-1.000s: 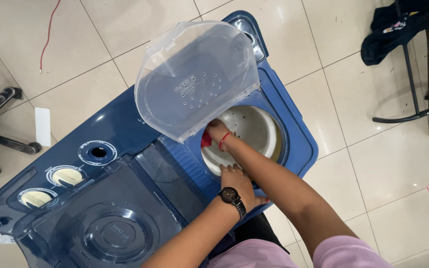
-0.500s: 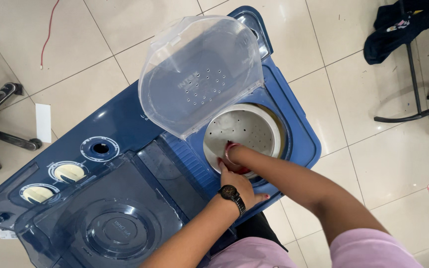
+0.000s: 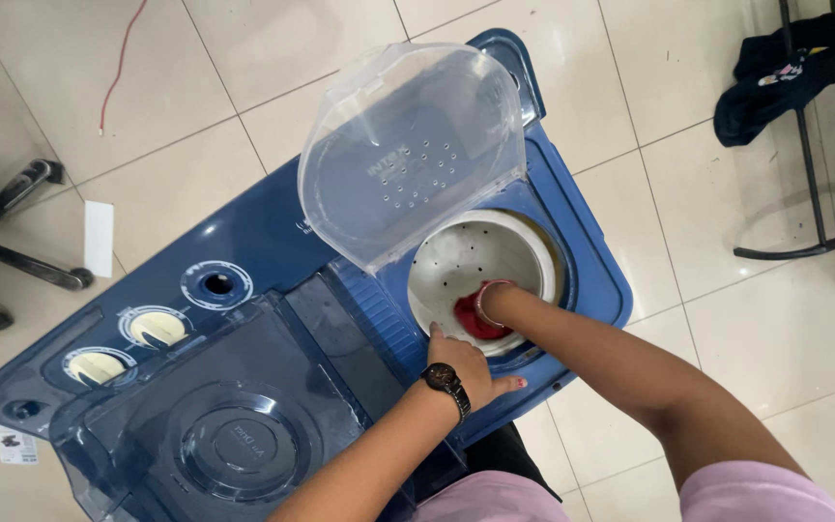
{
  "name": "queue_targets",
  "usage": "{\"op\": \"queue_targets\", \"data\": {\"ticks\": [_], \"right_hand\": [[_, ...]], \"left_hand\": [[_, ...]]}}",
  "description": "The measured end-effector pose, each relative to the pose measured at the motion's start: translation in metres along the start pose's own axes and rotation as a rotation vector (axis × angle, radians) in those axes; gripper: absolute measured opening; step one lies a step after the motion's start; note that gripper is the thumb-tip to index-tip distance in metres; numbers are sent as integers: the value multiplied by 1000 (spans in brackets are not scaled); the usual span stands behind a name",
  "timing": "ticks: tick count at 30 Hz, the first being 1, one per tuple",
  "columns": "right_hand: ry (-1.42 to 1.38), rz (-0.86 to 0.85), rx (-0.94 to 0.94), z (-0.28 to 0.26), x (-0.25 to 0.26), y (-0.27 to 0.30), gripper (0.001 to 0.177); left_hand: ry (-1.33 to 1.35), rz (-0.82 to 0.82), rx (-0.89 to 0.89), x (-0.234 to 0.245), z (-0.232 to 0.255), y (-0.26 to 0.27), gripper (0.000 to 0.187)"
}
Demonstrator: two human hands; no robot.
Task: The person wipes the exterior and top surfaces of a portable twin-tub washing machine with a red cloth. They open the spin-dryer lid and wipe the inner drum and lid interior, then close the lid and continue wiping the top control panel.
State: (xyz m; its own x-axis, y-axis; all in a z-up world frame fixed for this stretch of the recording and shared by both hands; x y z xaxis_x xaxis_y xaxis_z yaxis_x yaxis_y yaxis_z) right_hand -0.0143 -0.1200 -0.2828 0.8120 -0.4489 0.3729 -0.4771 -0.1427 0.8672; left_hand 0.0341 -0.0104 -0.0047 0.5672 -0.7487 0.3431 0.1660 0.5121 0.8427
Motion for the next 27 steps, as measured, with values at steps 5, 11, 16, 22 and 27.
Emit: {"op": "queue_targets", "data": {"ticks": [5, 11, 16, 22, 27], "right_hand": [[-494, -91, 38, -62, 15, -31, 36], [-1664, 457, -102, -74, 39, -82, 37], [-1125, 155, -231, -51, -20, -63, 36], [-1183, 36, -293, -36, -15, -63, 36], [-2288, 377, 133, -53, 55, -90, 36]], "left_hand": [[-101, 23, 69, 5, -15, -18, 96], [-335, 652, 70, 15, -66, -5, 39], [-341, 991, -259, 53, -57, 8, 35], [-658, 809, -422, 70, -91, -11, 37], [-569, 746, -471, 72, -96, -18, 49]]}}
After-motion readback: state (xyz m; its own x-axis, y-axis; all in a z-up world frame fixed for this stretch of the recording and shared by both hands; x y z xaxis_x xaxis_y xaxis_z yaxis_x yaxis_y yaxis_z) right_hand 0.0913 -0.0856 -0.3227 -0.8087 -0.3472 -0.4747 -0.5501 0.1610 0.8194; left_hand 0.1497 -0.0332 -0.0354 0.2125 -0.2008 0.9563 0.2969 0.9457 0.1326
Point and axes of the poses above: each hand's wrist, its own y-axis away from the middle knuckle, its own x-axis out of the back of the hand, z = x × y, the point moved 4 cm from there along -y, towards the middle knuckle, and after that the axes turned 7 degrees about -x, right-handed, at the moved point
